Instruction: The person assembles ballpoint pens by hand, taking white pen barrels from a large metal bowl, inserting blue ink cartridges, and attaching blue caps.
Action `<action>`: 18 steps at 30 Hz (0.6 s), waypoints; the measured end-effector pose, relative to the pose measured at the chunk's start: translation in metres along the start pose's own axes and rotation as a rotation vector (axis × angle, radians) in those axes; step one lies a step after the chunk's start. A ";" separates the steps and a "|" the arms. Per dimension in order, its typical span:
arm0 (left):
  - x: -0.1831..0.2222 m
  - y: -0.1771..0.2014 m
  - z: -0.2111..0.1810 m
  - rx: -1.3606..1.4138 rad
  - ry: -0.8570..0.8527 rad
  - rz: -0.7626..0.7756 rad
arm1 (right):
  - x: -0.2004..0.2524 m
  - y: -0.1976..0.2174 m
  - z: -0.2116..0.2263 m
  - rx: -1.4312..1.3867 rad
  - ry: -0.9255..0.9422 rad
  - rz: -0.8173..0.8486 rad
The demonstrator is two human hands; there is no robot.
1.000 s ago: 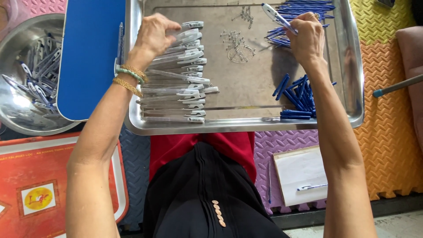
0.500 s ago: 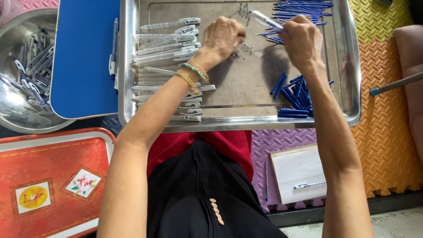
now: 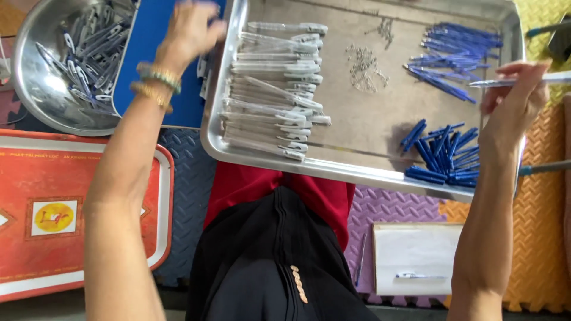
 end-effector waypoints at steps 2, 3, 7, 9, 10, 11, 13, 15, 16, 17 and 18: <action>0.040 0.000 0.011 0.024 0.694 0.694 | 0.011 -0.012 0.027 -0.018 0.005 0.059; 0.045 -0.003 0.020 0.027 0.699 0.691 | 0.010 -0.017 0.029 -0.017 0.009 0.064; 0.058 -0.023 0.039 0.040 0.516 0.556 | 0.018 -0.037 0.030 -0.061 -0.002 0.093; 0.059 -0.027 0.042 -0.038 0.500 0.553 | 0.024 -0.044 0.027 -0.084 -0.014 0.106; 0.057 -0.022 0.040 -0.056 0.528 0.561 | 0.026 -0.049 0.027 -0.092 0.019 0.157; 0.054 -0.017 0.036 -0.073 0.555 0.568 | 0.028 -0.053 0.027 -0.099 0.053 0.208; 0.051 0.007 0.019 -0.083 0.652 0.669 | 0.038 -0.061 0.036 -0.111 0.036 0.208; 0.050 0.028 0.011 -0.094 0.742 0.768 | 0.044 -0.067 0.031 -0.124 0.019 0.200; 0.055 0.036 0.012 -0.069 0.828 0.832 | 0.047 -0.068 0.019 -0.147 -0.020 0.193; 0.061 0.043 0.012 -0.043 0.915 0.895 | 0.049 -0.070 0.006 -0.170 -0.059 0.186; 0.064 0.050 0.020 -0.046 0.911 0.895 | 0.054 -0.080 0.024 -0.172 -0.060 0.182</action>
Point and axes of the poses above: each hand's wrist, its own x-axis away from the middle knuckle, its own y-axis out of the back of the hand, z = x × y, the point moved 7 cm from there along -x, towards the middle knuckle, and after that the axes turned 15 degrees about y, right-handed, at the moved point
